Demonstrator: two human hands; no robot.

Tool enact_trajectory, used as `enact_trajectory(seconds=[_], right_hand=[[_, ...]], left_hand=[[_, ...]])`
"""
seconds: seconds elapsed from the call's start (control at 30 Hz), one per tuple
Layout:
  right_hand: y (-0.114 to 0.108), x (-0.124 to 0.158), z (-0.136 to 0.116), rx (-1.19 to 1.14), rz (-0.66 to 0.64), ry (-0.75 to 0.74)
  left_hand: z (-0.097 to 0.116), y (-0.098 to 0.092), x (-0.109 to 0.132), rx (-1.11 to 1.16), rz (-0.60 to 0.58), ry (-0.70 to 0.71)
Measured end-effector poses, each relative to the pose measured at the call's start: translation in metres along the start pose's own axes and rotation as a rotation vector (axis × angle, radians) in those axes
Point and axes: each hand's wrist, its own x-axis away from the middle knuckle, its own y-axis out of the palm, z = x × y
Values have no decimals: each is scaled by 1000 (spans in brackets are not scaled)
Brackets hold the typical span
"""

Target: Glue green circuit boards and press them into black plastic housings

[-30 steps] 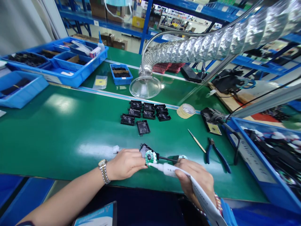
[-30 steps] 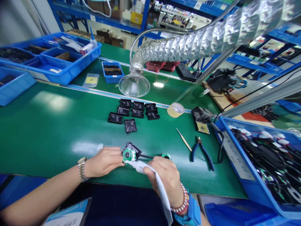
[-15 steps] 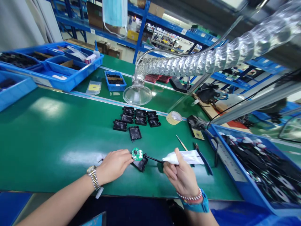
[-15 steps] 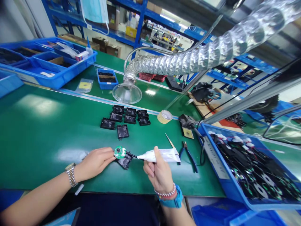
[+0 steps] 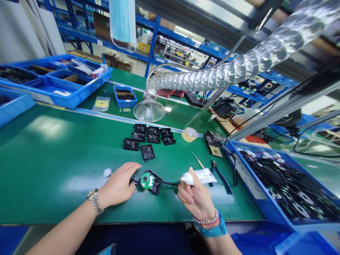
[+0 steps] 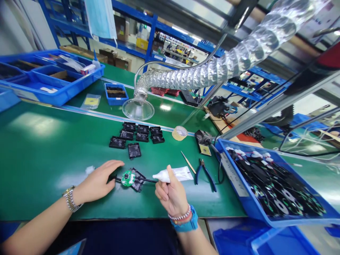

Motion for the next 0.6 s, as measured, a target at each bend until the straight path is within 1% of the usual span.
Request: enact_trajectory(seconds=[0.07, 0.2, 0.27, 0.33, 0.4, 0.47, 0.53, 0.57, 0.6], right_hand=[[1, 1, 1, -31, 21, 9], [4, 3, 2, -104, 65, 6], [9, 4, 2, -147, 69, 18], [17, 5, 5, -184, 33, 59], [30, 7, 13, -208, -39, 112], [44, 10, 26, -210, -83, 131], [55, 15, 39, -162, -85, 79], [58, 18, 44, -92, -98, 23], [58, 22, 46, 20, -153, -38]], left_hand=[[-1, -1, 2, 1, 46, 26], [1, -6, 4, 0, 67, 38], [10, -12, 6, 31, 124, 11], [26, -15, 6, 110, 158, 0], [49, -14, 5, 250, 124, 18], [72, -5, 3, 435, 80, -4], [90, 5, 1, 659, 64, -111], [97, 8, -1, 782, 72, -184], [102, 9, -2, 910, 91, -257]])
